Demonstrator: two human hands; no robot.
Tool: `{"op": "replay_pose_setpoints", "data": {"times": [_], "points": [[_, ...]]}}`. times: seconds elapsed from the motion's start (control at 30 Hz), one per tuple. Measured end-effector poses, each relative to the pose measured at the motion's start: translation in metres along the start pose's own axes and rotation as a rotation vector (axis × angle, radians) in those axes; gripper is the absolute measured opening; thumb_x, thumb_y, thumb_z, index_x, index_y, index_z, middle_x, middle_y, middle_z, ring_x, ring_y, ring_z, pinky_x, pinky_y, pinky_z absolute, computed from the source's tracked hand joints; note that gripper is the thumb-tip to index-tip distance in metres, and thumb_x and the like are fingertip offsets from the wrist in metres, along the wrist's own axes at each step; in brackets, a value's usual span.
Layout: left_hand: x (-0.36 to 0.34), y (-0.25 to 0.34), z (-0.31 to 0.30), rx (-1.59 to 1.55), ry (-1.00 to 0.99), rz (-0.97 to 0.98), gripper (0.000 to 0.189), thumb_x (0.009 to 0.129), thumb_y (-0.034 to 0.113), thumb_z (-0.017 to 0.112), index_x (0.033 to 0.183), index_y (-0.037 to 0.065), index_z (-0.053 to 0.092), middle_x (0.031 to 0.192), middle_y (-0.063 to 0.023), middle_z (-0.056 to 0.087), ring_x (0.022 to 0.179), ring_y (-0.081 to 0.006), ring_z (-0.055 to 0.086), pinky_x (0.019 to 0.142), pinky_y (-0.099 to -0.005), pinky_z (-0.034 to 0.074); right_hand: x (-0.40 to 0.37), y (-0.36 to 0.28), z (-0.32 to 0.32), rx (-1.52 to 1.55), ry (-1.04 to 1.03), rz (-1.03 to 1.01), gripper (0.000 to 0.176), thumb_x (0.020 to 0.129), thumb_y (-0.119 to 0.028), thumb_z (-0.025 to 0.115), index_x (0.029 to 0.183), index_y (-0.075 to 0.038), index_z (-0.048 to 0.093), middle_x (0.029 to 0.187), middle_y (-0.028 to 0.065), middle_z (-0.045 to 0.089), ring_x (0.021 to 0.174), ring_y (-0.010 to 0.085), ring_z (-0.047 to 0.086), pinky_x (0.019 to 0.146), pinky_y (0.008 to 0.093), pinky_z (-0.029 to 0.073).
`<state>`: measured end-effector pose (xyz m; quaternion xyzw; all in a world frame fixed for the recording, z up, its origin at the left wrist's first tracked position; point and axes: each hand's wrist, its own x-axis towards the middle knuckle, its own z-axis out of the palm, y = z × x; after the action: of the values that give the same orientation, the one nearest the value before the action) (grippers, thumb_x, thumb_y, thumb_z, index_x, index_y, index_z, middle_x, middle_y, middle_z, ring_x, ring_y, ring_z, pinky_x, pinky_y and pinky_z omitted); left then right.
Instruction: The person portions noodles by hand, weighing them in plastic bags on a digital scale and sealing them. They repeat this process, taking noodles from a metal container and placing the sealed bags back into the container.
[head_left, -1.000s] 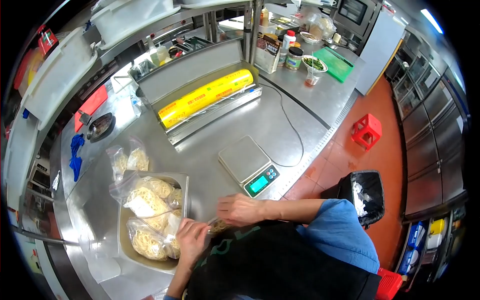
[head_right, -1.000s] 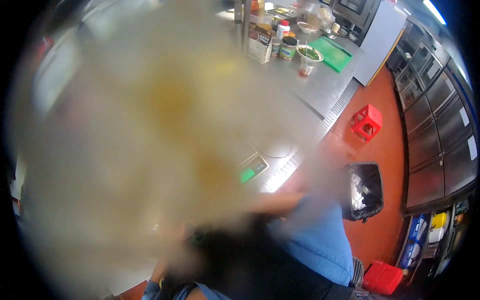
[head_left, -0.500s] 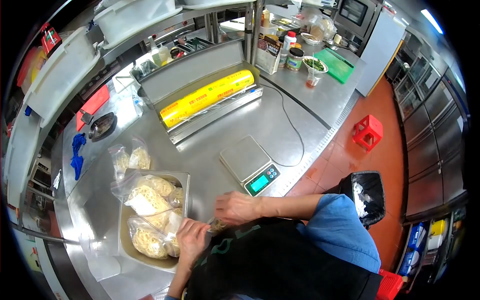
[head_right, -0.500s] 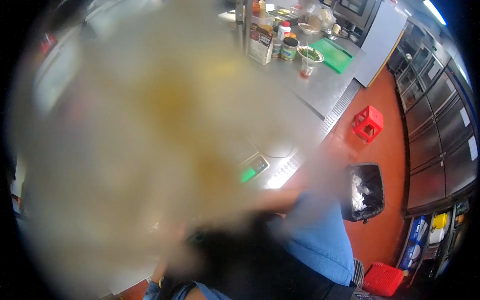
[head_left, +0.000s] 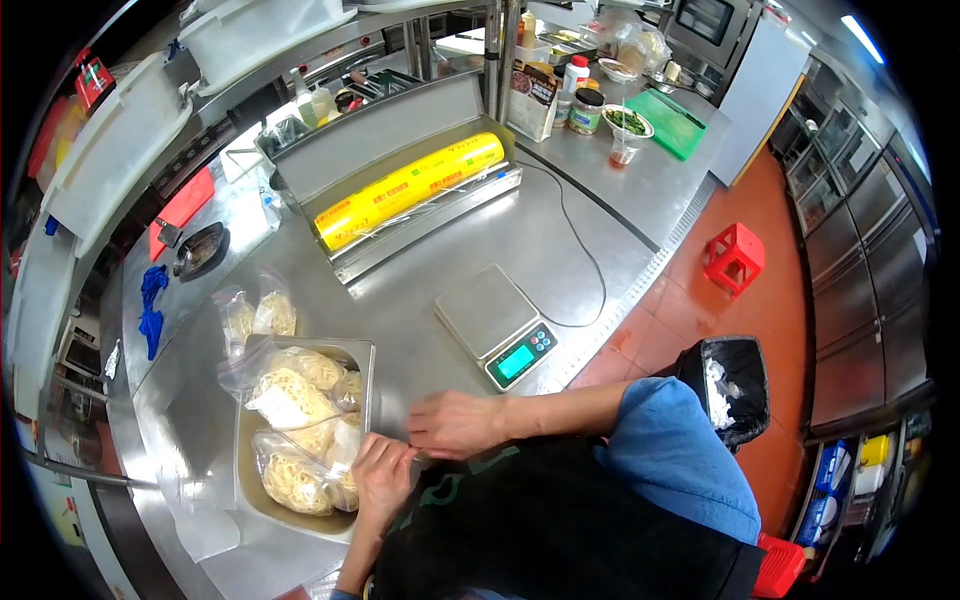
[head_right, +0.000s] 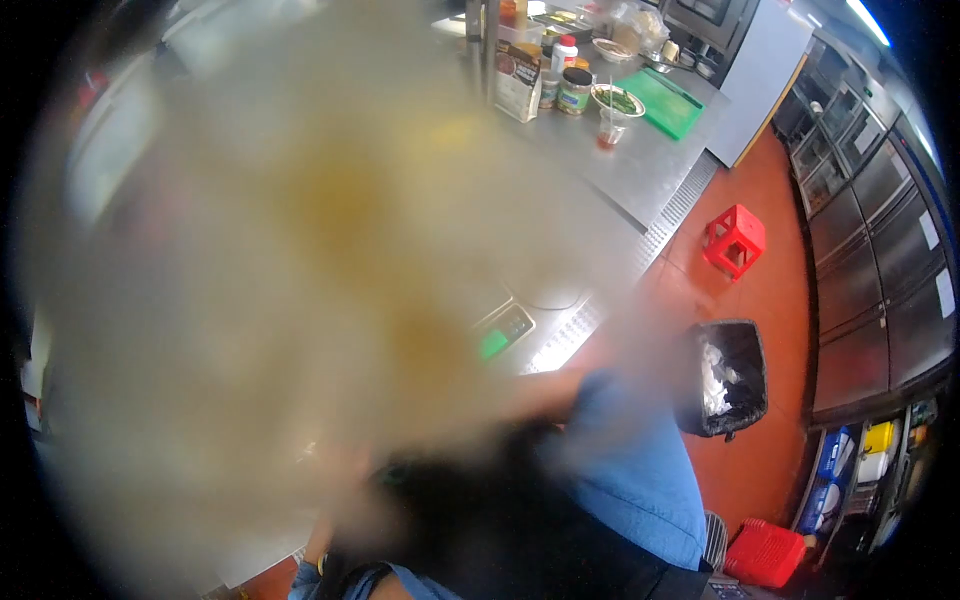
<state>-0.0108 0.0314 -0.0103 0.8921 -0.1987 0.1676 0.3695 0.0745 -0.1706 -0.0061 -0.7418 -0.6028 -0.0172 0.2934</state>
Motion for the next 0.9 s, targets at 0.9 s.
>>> {"op": "replay_pose_setpoints", "data": {"times": [0.9], "points": [[0.001,-0.002,-0.002,0.011,0.071,-0.016,0.006,0.080,-0.001,0.073,0.083,0.001,0.068,0.082,-0.0105,0.067,0.078,-0.0307,0.062,0.069,-0.0390,0.051,-0.008,0.002,0.001,0.023,0.000,0.080,0.015,0.083,-0.015,0.068,0.089,-0.006,0.059,0.092,0.0100,0.058,0.090,0.0309,0.060,0.074,0.0410,0.052]]}}
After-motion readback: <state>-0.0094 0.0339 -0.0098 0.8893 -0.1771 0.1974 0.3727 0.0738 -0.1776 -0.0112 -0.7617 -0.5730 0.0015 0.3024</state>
